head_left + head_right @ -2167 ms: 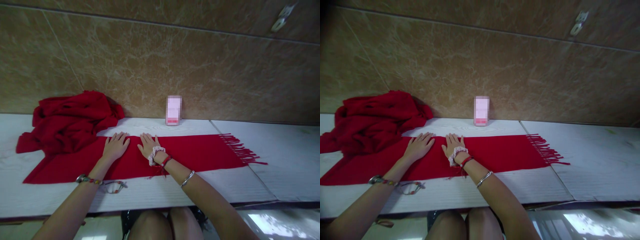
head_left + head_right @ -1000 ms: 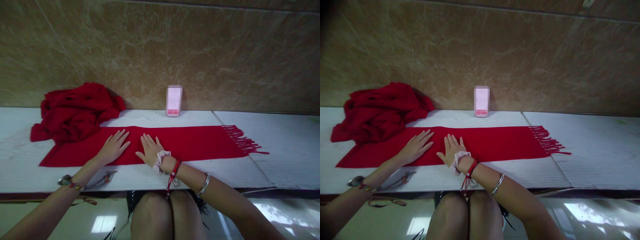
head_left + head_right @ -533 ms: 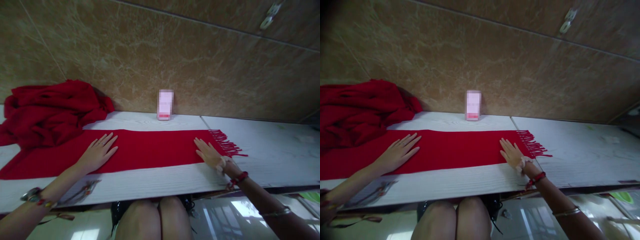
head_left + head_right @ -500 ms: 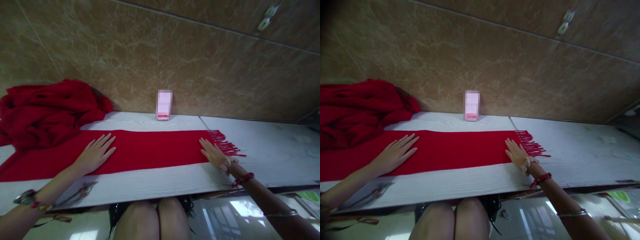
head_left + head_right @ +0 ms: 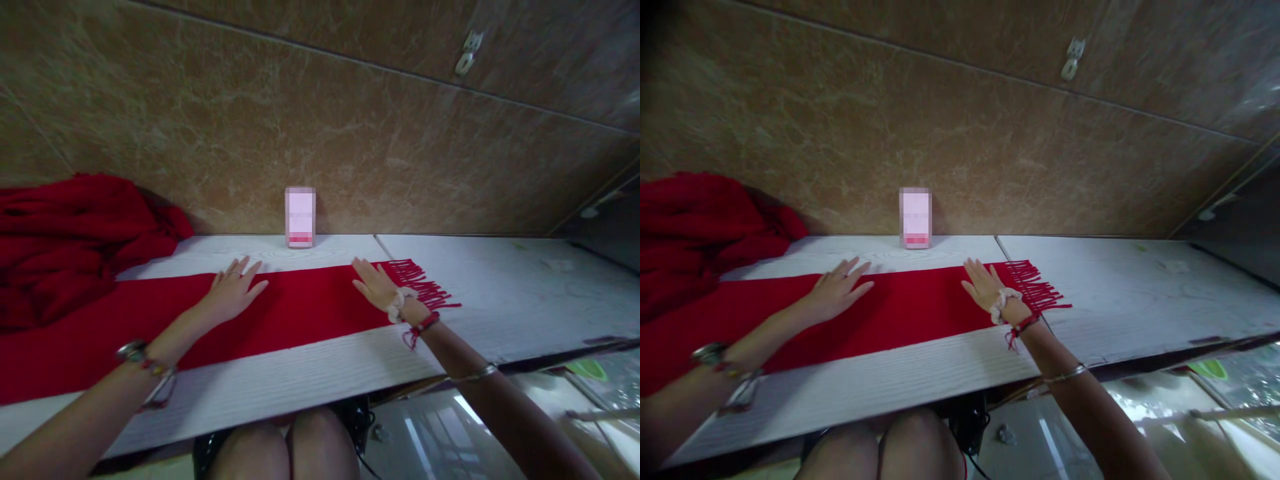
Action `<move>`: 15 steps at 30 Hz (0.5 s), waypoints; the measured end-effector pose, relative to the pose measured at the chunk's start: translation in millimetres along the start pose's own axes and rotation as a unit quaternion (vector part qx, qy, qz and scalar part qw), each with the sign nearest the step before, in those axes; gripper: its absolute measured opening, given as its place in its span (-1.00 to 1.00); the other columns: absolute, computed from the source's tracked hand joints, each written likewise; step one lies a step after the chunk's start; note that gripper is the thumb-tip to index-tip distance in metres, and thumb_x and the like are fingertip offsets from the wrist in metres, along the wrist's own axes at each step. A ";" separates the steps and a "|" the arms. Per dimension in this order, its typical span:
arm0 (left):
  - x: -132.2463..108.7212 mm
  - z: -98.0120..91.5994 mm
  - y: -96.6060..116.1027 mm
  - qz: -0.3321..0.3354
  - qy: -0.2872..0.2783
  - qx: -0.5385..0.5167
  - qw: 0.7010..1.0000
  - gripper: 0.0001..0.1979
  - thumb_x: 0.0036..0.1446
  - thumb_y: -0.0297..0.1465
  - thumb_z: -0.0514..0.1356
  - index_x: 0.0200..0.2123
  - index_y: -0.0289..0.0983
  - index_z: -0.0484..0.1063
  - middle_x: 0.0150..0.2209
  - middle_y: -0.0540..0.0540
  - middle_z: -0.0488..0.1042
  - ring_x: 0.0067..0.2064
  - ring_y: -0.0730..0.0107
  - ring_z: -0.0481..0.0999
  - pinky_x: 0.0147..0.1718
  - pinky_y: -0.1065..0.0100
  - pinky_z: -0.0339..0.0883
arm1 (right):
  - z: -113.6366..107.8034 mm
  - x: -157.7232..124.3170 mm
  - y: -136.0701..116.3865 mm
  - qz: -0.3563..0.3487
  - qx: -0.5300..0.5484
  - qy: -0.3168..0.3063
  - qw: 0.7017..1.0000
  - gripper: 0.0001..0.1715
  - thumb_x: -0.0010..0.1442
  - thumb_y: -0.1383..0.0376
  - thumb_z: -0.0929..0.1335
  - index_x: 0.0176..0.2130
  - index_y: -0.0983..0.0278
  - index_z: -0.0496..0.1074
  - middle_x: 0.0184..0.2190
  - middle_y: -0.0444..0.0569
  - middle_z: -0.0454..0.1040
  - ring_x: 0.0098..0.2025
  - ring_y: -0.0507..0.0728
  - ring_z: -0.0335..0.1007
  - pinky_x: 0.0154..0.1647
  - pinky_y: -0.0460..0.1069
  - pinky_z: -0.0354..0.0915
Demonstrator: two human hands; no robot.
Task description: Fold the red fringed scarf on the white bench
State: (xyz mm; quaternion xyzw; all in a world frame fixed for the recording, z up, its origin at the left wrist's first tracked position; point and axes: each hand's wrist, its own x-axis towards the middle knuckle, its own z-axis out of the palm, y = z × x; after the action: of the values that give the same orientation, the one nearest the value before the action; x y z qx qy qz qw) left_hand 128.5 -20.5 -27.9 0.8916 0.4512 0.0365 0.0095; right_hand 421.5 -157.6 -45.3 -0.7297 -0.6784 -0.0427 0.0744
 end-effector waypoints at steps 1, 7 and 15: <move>6.1 3.6 12.8 0.011 -0.008 -0.008 1.000 -0.47 0.18 -0.17 -0.15 0.18 -0.24 0.04 0.24 -0.21 -0.06 0.23 0.04 -0.09 0.06 -0.01 -0.01 | 2.7 9.6 -13.7 -0.019 0.012 -0.007 1.000 -0.41 0.21 0.21 0.08 0.19 0.33 0.02 0.21 0.12 -0.02 0.24 0.21 -0.19 0.14 0.28 -0.08; 14.4 18.8 40.5 0.045 -0.016 -0.003 0.999 -0.50 0.20 -0.19 -0.14 0.18 -0.22 0.04 0.22 -0.18 0.00 0.23 0.10 -0.07 0.10 -0.01 -0.10 | 16.8 27.7 -43.3 -0.044 0.026 -0.054 0.997 -0.44 0.22 0.20 0.08 0.19 0.26 0.02 0.22 0.04 -0.01 0.24 0.15 -0.18 0.17 0.24 -0.11; 11.5 13.4 37.3 0.040 -0.040 0.004 0.998 -0.49 0.22 -0.19 -0.18 0.19 -0.23 0.02 0.23 -0.17 -0.04 0.23 0.12 -0.08 0.11 0.01 -0.14 | 10.3 23.6 -39.7 -0.034 0.053 -0.028 0.998 -0.44 0.20 0.20 0.12 0.16 0.31 0.09 0.21 0.07 0.02 0.24 0.14 -0.15 0.19 0.19 -0.14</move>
State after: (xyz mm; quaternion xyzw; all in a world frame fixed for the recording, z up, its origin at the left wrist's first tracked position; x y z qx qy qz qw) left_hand 166.2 -33.1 -38.7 0.9098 0.4144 -0.0008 0.0221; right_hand 383.3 -130.0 -49.5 -0.7020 -0.7060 0.0112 0.0931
